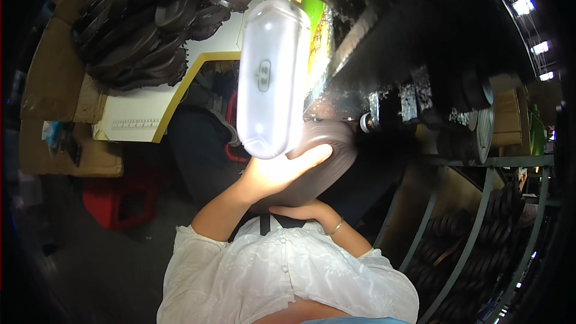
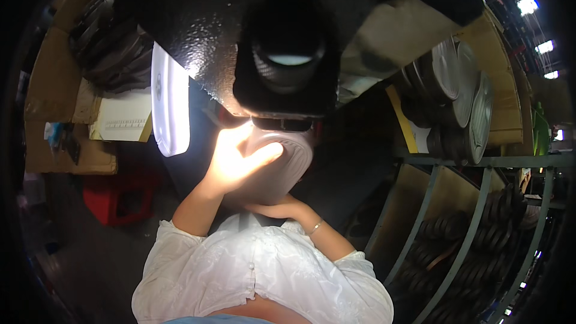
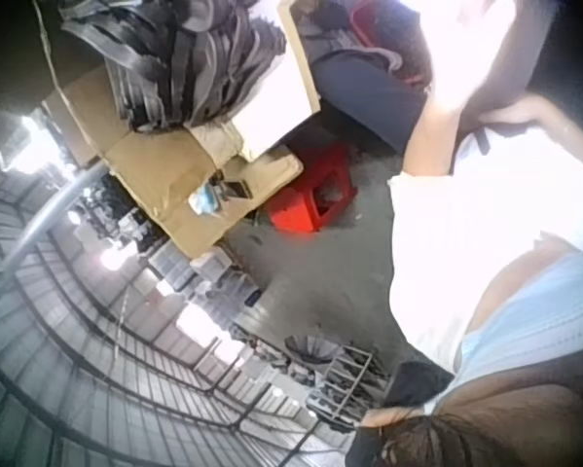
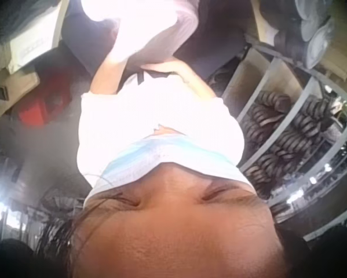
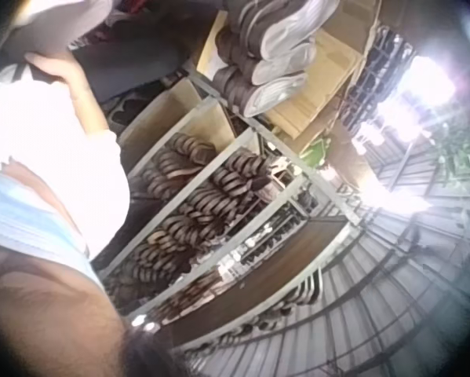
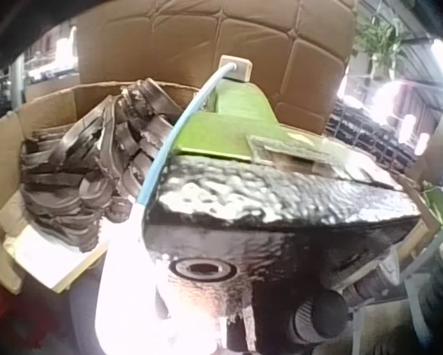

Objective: The person repeatedly presses the soles of brown slip-on shoes against a rotating grinding wheel to smooth or shape them. After grinding, the person stacks the finished shoes on a nearby shelf. The process is repeated for multiple shoes throughout the clip.

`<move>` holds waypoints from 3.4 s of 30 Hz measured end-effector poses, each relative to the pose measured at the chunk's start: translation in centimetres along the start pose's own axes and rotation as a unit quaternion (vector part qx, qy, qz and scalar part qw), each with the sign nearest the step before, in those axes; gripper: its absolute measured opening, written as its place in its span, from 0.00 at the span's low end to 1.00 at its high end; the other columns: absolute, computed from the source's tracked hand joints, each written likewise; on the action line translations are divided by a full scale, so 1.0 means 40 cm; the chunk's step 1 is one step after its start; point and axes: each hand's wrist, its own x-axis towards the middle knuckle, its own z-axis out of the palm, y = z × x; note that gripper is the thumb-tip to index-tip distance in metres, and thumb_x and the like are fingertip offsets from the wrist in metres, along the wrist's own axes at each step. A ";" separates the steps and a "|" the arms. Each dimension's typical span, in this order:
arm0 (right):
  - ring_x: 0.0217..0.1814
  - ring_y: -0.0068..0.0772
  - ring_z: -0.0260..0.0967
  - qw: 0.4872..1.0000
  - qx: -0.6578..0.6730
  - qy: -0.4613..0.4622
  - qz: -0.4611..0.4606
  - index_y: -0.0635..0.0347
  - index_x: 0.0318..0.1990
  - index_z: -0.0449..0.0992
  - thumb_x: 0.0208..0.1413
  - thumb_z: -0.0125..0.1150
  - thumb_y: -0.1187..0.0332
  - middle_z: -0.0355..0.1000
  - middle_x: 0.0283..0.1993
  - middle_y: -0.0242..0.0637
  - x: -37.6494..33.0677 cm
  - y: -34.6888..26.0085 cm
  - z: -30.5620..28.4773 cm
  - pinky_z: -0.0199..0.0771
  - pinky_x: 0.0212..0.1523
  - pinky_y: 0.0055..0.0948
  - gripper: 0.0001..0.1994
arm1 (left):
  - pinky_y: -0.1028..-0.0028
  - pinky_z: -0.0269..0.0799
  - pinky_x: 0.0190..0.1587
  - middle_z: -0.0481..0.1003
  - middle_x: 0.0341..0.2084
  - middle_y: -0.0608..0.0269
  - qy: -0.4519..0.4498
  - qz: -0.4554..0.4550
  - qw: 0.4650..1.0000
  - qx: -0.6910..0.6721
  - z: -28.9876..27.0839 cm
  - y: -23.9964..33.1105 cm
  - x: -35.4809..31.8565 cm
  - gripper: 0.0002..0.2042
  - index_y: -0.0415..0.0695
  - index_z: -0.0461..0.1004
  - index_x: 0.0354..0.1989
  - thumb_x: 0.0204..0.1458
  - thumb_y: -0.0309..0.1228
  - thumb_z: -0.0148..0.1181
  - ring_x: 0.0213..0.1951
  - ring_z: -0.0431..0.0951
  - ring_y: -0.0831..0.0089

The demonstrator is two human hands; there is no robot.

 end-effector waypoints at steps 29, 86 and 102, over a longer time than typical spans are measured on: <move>0.37 0.25 0.69 0.929 -0.033 0.340 -0.143 0.67 0.40 0.72 0.39 0.64 0.68 0.72 0.35 0.38 -0.213 0.047 -0.340 0.68 0.38 0.25 0.19 | 0.74 0.67 0.42 0.70 0.37 0.54 0.225 0.082 0.961 -0.139 -0.048 -0.188 -0.077 0.23 0.29 0.67 0.40 0.52 0.43 0.53 0.35 0.72 0.67; 0.49 0.41 0.65 0.663 0.376 0.551 -0.339 0.67 0.49 0.66 0.46 0.52 0.61 0.68 0.47 0.45 -0.258 -0.150 -0.342 0.65 0.51 0.38 0.24 | 0.78 0.67 0.43 0.73 0.38 0.60 0.071 -0.028 0.973 -0.217 -0.031 -0.085 -0.095 0.15 0.32 0.67 0.44 0.46 0.19 0.58 0.40 0.72 0.79; 0.49 0.41 0.66 0.690 0.449 0.465 -0.325 0.67 0.45 0.68 0.42 0.51 0.63 0.68 0.46 0.44 -0.129 -0.130 -0.249 0.64 0.51 0.36 0.22 | 0.78 0.65 0.41 0.73 0.33 0.62 0.161 0.000 0.977 -0.140 -0.160 -0.120 -0.140 0.19 0.31 0.68 0.43 0.45 0.31 0.59 0.36 0.70 0.79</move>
